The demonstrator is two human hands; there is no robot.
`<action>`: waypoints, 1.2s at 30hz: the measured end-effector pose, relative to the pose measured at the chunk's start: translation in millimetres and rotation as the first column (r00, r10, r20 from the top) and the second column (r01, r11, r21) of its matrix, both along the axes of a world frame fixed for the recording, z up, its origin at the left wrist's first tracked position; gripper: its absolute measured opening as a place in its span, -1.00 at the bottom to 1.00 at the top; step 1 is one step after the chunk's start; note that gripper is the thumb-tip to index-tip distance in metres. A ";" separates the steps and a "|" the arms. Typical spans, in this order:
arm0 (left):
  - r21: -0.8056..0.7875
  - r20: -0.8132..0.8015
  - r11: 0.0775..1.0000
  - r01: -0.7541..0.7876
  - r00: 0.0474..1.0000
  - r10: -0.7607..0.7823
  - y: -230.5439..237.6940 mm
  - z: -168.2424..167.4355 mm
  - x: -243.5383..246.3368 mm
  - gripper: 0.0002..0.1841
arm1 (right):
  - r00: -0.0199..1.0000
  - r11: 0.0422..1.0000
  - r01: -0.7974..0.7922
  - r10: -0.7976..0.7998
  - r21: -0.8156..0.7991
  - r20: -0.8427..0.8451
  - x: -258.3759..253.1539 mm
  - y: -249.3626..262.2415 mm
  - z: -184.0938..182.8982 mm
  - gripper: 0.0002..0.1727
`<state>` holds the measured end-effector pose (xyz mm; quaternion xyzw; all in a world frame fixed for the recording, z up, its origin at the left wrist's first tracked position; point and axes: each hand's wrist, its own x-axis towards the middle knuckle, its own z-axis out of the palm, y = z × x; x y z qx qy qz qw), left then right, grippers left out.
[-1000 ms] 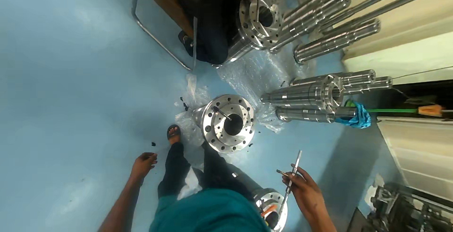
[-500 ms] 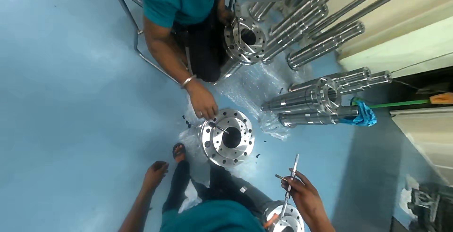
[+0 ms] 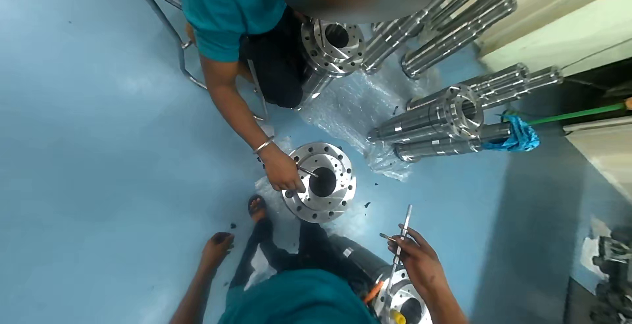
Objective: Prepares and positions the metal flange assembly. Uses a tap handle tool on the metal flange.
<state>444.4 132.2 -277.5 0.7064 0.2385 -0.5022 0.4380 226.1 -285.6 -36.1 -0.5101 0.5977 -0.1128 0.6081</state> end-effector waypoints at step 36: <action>0.108 0.229 0.958 0.264 0.932 -0.282 58.8 64.3 25.5 -0.72 | 0.922 0.925 0.289 -0.339 0.248 0.189 -1.4 35.5 -76.1 -0.59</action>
